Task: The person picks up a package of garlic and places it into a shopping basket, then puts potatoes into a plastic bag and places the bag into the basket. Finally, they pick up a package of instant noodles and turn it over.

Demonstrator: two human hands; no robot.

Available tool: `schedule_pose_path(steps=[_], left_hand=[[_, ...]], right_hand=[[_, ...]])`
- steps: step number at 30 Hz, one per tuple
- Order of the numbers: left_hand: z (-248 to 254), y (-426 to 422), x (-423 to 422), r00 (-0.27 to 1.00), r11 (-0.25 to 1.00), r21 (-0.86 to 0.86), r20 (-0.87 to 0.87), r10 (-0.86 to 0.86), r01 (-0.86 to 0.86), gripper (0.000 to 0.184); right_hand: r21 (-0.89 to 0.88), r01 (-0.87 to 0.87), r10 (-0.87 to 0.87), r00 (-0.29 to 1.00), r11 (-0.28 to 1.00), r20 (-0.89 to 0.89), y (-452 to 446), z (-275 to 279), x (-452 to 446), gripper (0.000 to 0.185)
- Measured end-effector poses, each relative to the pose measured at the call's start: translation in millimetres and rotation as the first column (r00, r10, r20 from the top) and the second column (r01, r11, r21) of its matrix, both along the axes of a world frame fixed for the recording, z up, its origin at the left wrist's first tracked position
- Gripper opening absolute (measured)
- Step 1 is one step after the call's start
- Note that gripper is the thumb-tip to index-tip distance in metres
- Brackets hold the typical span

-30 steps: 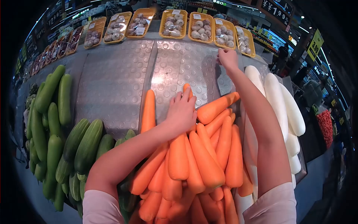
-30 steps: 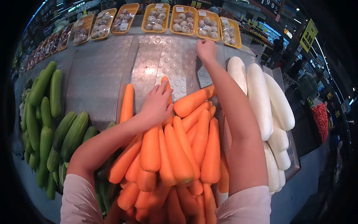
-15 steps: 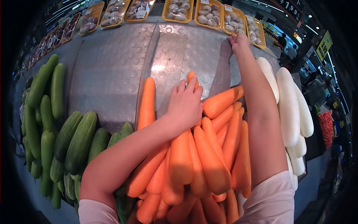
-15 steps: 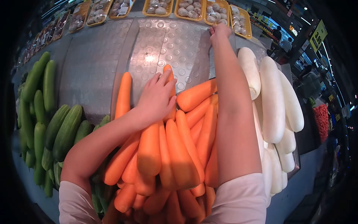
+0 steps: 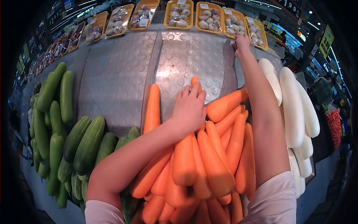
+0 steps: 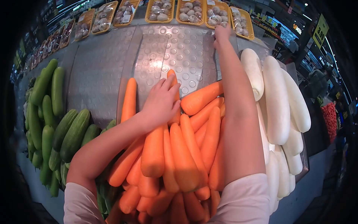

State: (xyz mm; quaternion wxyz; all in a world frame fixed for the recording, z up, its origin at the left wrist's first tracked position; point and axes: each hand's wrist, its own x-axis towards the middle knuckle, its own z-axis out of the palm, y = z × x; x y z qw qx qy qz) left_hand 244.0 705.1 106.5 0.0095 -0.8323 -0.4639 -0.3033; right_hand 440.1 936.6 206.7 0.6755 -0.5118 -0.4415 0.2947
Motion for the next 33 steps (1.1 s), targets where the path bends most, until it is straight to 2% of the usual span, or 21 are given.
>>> schedule_pose_path(steps=[3,9,13,16,19,22,25,26,28,29,30,33], left_hand=[[1,0,1,1.0,1.0,0.001,-0.006,0.006,-0.006,0.044],[-3,2,0,1.0,1.0,-0.006,0.021,-0.003,0.003,0.045],[-3,1,1,1.0,1.0,-0.004,0.016,0.001,-0.001,0.045],[-3,1,0,1.0,1.0,-0.009,0.009,0.006,-0.006,0.045],[-4,2,1,1.0,1.0,-0.006,0.001,0.01,-0.01,0.045],[-3,2,1,1.0,1.0,-0.025,-0.007,0.007,-0.007,0.045],[-3,2,1,1.0,1.0,-0.013,-0.015,0.01,-0.01,0.044],[-3,1,2,1.0,1.0,-0.024,-0.012,0.005,-0.006,0.044],[-2,2,3,1.0,0.999,-0.037,-0.009,-0.001,0.001,0.044],[-3,1,4,1.0,0.999,-0.037,-0.009,0.001,-0.002,0.044],[-3,1,3,1.0,1.0,-0.031,-0.017,0.005,-0.005,0.043],[-2,2,4,0.999,0.999,-0.046,-0.032,0.006,-0.007,0.042]], right_hand=[[-0.05,0.002,0.0,0.999,0.999,0.036,5,3,1,0.059],[-0.206,-0.188,0.17,0.98,0.96,-0.1,19,12,27,0.054],[0.0,-0.282,0.278,0.947,0.959,-0.159,30,3,35,0.055],[0.008,-0.222,0.222,0.971,0.975,-0.093,33,0,33,0.063],[0.095,-0.175,0.174,0.984,0.98,0.023,32,1,24,0.073],[0.165,-0.022,0.039,0.994,0.986,-0.099,13,6,3,0.079],[0.135,0.241,-0.253,0.964,0.961,0.084,8,1,-12,0.076],[0.151,0.359,-0.38,0.912,0.921,0.155,10,-3,-15,0.066],[0.031,0.233,-0.227,0.966,0.972,-0.125,48,-19,2,0.057],[-0.016,0.155,-0.153,0.951,0.988,-0.268,58,-22,8,0.052],[0.039,0.173,-0.148,0.923,0.984,-0.355,47,-20,2,0.037],[0.091,-0.009,0.054,0.864,0.996,-0.5,5,-9,-10,0.032]])
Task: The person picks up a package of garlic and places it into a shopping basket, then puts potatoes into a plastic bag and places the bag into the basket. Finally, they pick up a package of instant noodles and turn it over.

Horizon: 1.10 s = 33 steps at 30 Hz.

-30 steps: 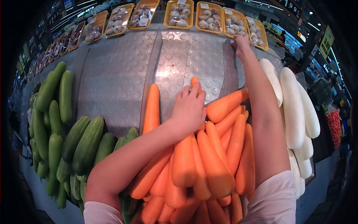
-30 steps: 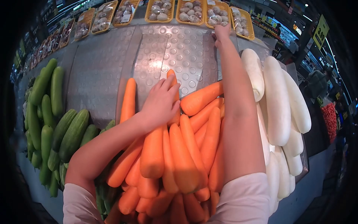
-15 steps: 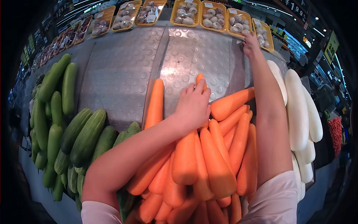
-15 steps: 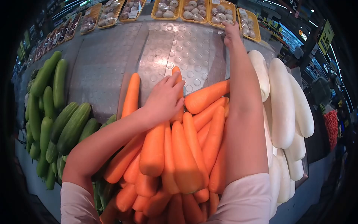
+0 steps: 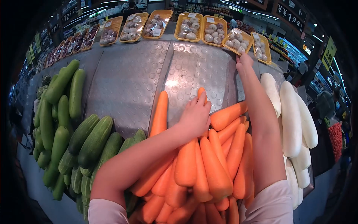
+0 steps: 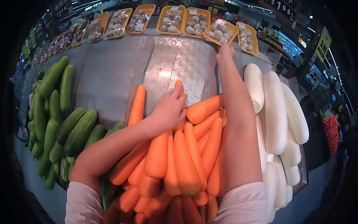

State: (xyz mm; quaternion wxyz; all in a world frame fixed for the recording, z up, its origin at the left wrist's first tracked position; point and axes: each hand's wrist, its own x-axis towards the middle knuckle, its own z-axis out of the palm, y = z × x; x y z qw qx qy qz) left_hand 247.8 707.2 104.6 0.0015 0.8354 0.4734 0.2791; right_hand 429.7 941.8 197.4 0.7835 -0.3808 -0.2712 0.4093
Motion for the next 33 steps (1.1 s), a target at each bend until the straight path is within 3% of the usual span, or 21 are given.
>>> schedule_pose_path(steps=[4,7,10,11,13,14,15,17,18,20,22,26,27,30,32,33], left_hand=[[3,1,3,0.989,0.998,-0.051,-0.148,0.016,-0.024,0.038],[9,-2,6,0.953,0.996,-0.038,-0.296,0.061,-0.075,0.037],[12,-4,6,0.91,0.977,0.2,-0.387,0.149,-0.075,0.036],[21,-4,4,0.927,0.991,0.133,-0.367,0.074,-0.026,0.039],[37,-2,-7,0.99,0.986,0.167,-0.132,0.04,-0.017,0.041],[41,3,-14,0.978,0.99,0.141,0.206,-0.015,-0.015,0.041],[48,10,-23,0.854,0.993,0.119,0.518,-0.055,-0.008,0.041],[77,-6,-39,0.587,0.966,-0.211,0.805,0.085,0.15,0.048],[92,-38,-39,0.435,0.909,-0.25,0.896,0.087,0.334,0.05],[121,-108,-37,0.099,0.724,-0.212,0.976,0.196,0.657,0.056],[121,-159,-36,0.103,0.683,-0.094,0.994,0.027,0.724,0.055],[107,-236,-43,0.217,0.728,-0.072,0.97,-0.107,0.682,0.053],[104,-249,-49,0.143,0.688,-0.08,0.989,-0.035,0.721,0.045],[96,-284,-57,0.173,0.689,-0.05,0.979,-0.111,0.723,0.045],[85,-301,-58,0.188,0.692,-0.09,0.98,-0.066,0.716,0.046],[80,-310,-56,0.188,0.696,-0.095,0.98,-0.058,0.712,0.046]], right_hand=[[0.036,-0.032,0.039,0.978,0.999,-0.204,-17,-14,2,0.027],[0.004,-0.063,0.062,0.981,0.998,-0.185,-51,-23,-7,0.026],[0.02,-0.156,0.157,0.978,0.988,-0.136,-100,-18,-13,0.03],[0.051,-0.197,0.202,0.972,0.979,-0.117,-118,-15,-13,0.031],[0.096,-0.246,0.249,0.968,0.965,-0.028,-167,-1,-18,0.034],[0.113,-0.29,0.288,0.957,0.95,0.035,-193,3,-16,0.035],[0.133,-0.335,0.324,0.941,0.933,0.095,-216,7,-15,0.035],[0.121,-0.413,0.388,0.903,0.903,0.186,-272,4,-12,0.037],[0.116,-0.452,0.419,0.878,0.884,0.231,-300,12,-13,0.038],[0.041,-0.502,0.476,0.84,0.864,0.261,-363,20,-24,0.035],[-0.031,-0.577,0.565,0.785,0.816,0.256,-415,18,-31,0.034],[-0.101,-0.701,0.702,0.674,0.706,0.23,-498,21,-39,0.037],[-0.114,-0.721,0.719,0.639,0.684,0.273,-509,19,-36,0.039],[-0.125,-0.773,0.755,0.551,0.622,0.356,-537,19,-39,0.046],[-0.107,-0.785,0.759,0.541,0.611,0.364,-547,15,-45,0.049],[-0.108,-0.736,0.688,0.558,0.669,0.464,-552,8,-50,0.051]])
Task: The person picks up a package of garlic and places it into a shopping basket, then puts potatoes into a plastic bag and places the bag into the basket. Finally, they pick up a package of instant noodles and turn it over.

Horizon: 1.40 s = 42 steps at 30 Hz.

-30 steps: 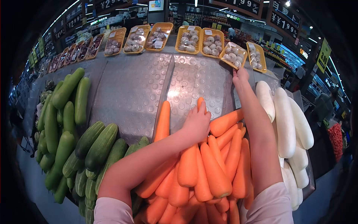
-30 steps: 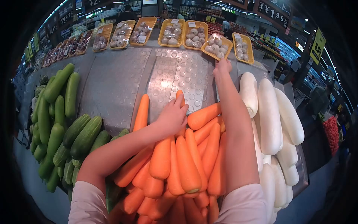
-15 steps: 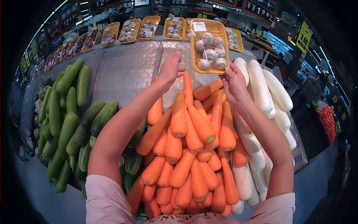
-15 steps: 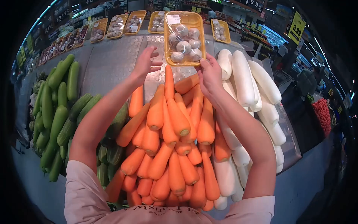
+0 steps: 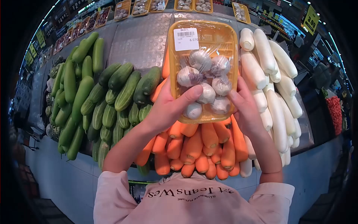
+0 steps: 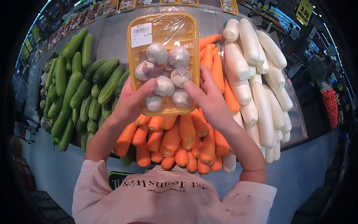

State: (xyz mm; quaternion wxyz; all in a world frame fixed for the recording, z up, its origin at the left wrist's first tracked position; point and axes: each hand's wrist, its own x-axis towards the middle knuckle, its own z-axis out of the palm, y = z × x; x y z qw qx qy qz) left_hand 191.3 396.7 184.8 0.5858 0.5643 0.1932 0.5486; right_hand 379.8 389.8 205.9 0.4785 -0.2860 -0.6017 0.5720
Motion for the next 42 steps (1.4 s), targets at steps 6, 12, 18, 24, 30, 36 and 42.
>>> schedule_pose_path(steps=[6,12,18,24,30,36,42], left_hand=[[-20,-42,0,1.0,0.997,-0.08,0.002,-0.021,0.021,0.06],[-36,-69,3,0.998,0.962,-0.274,0.064,0.018,0.0,0.058],[-48,-79,5,0.99,0.938,-0.341,0.138,-0.012,0.059,0.055],[-61,-75,12,0.993,0.94,-0.338,0.115,0.007,0.033,0.046],[-69,-68,16,0.987,0.889,-0.459,0.145,0.065,0.009,0.05],[-74,-66,16,0.988,0.909,-0.417,0.137,0.065,-0.002,0.044],[-77,-69,18,0.98,0.909,-0.415,0.167,0.111,-0.032,0.041]], right_hand=[[-0.047,-0.033,0.035,0.999,0.998,0.041,-31,-17,-5,0.048],[-0.251,-0.031,0.009,0.996,0.968,-0.091,-50,-39,-13,0.042],[-0.301,0.005,-0.057,0.985,0.953,-0.165,-64,-55,-18,0.04],[-0.314,-0.021,-0.048,0.977,0.949,-0.209,-62,-65,-12,0.041],[-0.305,0.062,-0.121,0.976,0.95,-0.179,-61,-78,-13,0.041],[-0.284,0.037,-0.092,0.979,0.958,-0.183,-54,-90,-8,0.04],[-0.277,0.02,-0.068,0.984,0.961,-0.166,-48,-97,-8,0.048]])
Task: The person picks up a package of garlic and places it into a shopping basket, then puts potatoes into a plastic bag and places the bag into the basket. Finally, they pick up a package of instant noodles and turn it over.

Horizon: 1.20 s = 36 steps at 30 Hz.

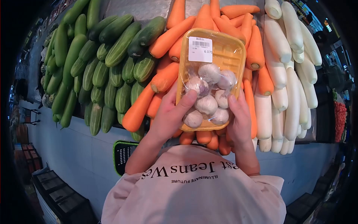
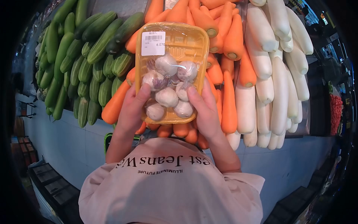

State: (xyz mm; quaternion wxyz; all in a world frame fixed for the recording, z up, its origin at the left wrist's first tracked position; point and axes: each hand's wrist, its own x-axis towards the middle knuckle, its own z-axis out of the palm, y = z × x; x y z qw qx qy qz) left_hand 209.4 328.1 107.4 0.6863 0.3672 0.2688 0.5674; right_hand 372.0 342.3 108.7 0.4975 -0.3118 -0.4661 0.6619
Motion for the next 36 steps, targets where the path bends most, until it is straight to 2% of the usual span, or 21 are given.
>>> schedule_pose_path(steps=[6,9,13,21,28,31,36], left_hand=[[5,-7,4,0.992,0.995,0.092,-0.117,0.051,-0.041,0.042],[1,-8,6,0.988,0.993,0.107,-0.141,0.066,-0.051,0.042],[-1,-7,9,0.985,0.988,0.141,-0.148,0.09,-0.07,0.041],[-8,-5,9,0.981,0.991,0.097,-0.16,0.112,-0.097,0.04],[-14,-7,11,0.985,0.993,0.042,-0.128,0.114,-0.11,0.047],[-17,-6,11,0.97,0.993,0.04,-0.212,0.12,-0.114,0.053],[-17,-5,10,0.967,0.994,0.045,-0.233,0.106,-0.098,0.058]], right_hand=[[0.003,0.064,-0.064,0.998,0.998,-0.002,1,-3,-4,0.06],[0.042,0.098,-0.097,0.995,0.994,-0.011,1,-9,-1,0.051],[0.016,0.086,-0.085,0.996,0.996,-0.024,3,-13,1,0.049],[0.042,0.034,-0.034,0.999,0.999,-0.005,8,-14,1,0.045],[0.092,0.081,-0.088,0.993,0.992,0.073,4,-21,3,0.046],[0.133,0.081,-0.095,0.99,0.988,0.108,3,-21,5,0.046],[0.166,0.081,-0.102,0.987,0.983,0.125,3,-22,5,0.047]])
